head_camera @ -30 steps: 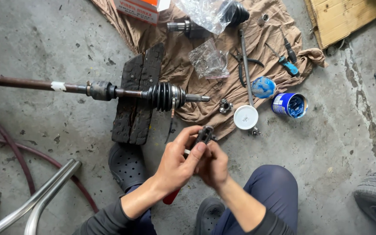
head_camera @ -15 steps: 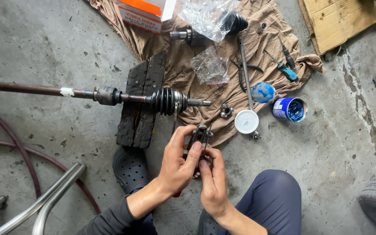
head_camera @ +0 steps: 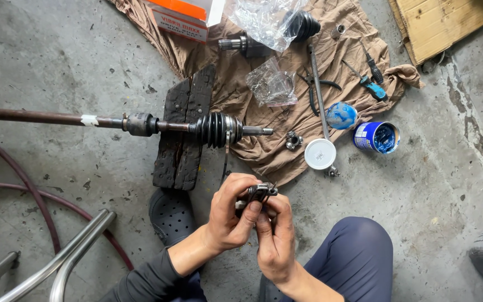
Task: The person sits on the workshop floor and slides a new rubber CV boot onto a driveshaft, positions it over the joint, and uses pliers to tighten a metal boot clamp around the boot. They handle small clamp parts and a cloth while securing the boot in place.
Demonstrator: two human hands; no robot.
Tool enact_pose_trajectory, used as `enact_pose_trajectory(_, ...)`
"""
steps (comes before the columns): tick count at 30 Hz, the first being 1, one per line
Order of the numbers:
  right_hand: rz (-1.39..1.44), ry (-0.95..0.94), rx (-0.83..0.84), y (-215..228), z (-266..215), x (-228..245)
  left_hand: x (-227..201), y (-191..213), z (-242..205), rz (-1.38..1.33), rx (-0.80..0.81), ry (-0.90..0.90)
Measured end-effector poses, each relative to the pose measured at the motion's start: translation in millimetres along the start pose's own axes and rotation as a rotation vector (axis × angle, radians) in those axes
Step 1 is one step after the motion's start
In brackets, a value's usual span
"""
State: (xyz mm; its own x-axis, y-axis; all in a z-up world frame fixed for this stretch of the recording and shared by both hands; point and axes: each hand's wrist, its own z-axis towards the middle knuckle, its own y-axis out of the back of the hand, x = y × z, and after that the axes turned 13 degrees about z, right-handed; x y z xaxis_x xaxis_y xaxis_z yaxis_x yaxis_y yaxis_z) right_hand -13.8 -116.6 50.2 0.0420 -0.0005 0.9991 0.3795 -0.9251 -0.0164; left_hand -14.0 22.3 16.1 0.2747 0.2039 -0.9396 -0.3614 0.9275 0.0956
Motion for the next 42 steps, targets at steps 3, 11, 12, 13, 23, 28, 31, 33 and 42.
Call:
enact_pose_trajectory(3, 0.002, -0.048, -0.005, 1.2, 4.7, 1.3, 3.8, -0.8, -3.3, -0.055, 0.023, 0.1)
enact_pose_trajectory(11, -0.219, -0.247, 0.055, 32.7, 3.7, -24.8, 16.4, -0.9, 3.2, -0.654, -0.065, 0.676)
enact_pose_trajectory(12, -0.252, -0.309, 0.032, 44.4, 0.0, -41.0, 17.9, 0.3, 4.3, -0.642, -0.069, 0.666)
enact_pose_trajectory(13, -0.286, -0.376, 0.008, 56.4, -5.3, -56.4, 18.5, 1.0, 4.2, -0.631, -0.074, 0.661)
enact_pose_trajectory(23, -0.647, -0.265, 0.023, 86.6, 3.9, -102.8, 31.5, -6.3, 3.9, -0.741, -0.064, 0.717)
enact_pose_trajectory(28, 0.307, -0.487, 0.16, 36.7, 23.0, -71.3, 51.5, -20.1, -6.0, -0.864, -0.186, 0.81)
enact_pose_trajectory(31, 0.288, -0.518, 0.107, 22.7, 17.2, -73.2, 49.9, -20.9, -2.4, -0.808, -0.184, 0.782)
enact_pose_trajectory(33, 0.288, -0.554, 0.045, 24.7, 11.4, -80.0, 49.0, -18.1, -2.2, -0.75, -0.144, 0.747)
enact_pose_trajectory(42, 0.326, -0.388, -0.048, 17.5, 8.5, -79.8, 40.0, -8.0, -3.9, -0.807, 0.019, 0.723)
